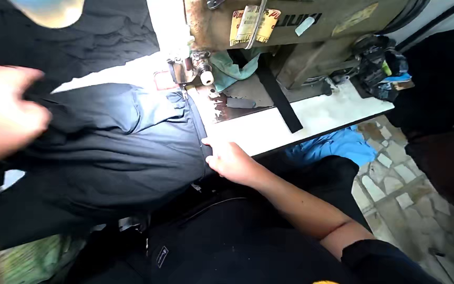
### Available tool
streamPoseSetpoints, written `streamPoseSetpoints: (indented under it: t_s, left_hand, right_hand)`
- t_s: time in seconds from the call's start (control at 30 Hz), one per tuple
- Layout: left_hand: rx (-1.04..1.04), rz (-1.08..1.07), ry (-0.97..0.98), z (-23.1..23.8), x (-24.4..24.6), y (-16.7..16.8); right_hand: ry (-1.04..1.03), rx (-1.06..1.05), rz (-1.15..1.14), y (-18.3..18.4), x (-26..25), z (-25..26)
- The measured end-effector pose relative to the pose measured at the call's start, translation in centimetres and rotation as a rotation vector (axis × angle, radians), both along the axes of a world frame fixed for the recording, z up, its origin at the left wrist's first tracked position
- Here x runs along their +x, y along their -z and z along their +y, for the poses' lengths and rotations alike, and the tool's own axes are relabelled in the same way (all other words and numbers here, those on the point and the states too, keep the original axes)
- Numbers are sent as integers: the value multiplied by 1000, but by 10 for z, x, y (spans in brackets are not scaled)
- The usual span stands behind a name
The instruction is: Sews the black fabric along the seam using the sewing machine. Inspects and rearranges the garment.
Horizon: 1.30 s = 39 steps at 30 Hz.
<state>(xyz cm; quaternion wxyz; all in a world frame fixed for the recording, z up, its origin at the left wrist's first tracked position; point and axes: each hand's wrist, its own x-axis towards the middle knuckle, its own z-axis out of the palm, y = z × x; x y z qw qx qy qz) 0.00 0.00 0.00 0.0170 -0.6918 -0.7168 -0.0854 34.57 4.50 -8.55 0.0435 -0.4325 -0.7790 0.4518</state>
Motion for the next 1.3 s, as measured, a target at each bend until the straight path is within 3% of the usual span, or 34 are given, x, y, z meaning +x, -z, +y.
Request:
streamPoseSetpoints:
  t_s: [0.1, 0.2, 0.3, 0.5, 0.57, 0.7, 0.8, 0.87, 1.0, 1.1, 1.23, 1.3]
  left_hand:
    - [127, -165, 323, 10, 122, 35]
    - [44, -252, 413, -8, 183, 99]
    - [161, -230, 413, -27, 189, 131]
    - [310, -497, 282, -33, 190, 116]
    - [360, -639, 251, -35, 185, 107]
    - [398, -772, 307, -34, 177, 105]
    - [376, -785, 356, -31, 175, 104]
    - [310, -758, 380, -23, 169, 97]
    - [273, -455, 297, 23, 146, 81]
    - [193, -284, 220, 68, 128, 93]
    - [-145, -39, -50, 93, 127, 94]
    - [-119, 2, -58, 97, 122, 100]
  right_hand:
    - [-101, 110, -51, 0, 1, 5]
    - [-150, 149, 33, 3, 10, 22]
    - [-139, 232, 63, 2, 7, 52]
    - [-69, 351, -131, -5, -43, 103]
    - [-107, 425, -1, -1, -37, 95]
    - [-296, 856, 537, 32, -16, 73]
    - [-341, 912, 473, 31, -11, 68]
    - [-368, 932, 366, 30, -11, 72]
    - [-404, 953, 350, 39, -8, 73]
    - [-389, 921, 319, 49, -6, 73]
    - [-348, 861, 283, 49, -4, 71]
    - [-320, 855, 281, 49, -4, 71]
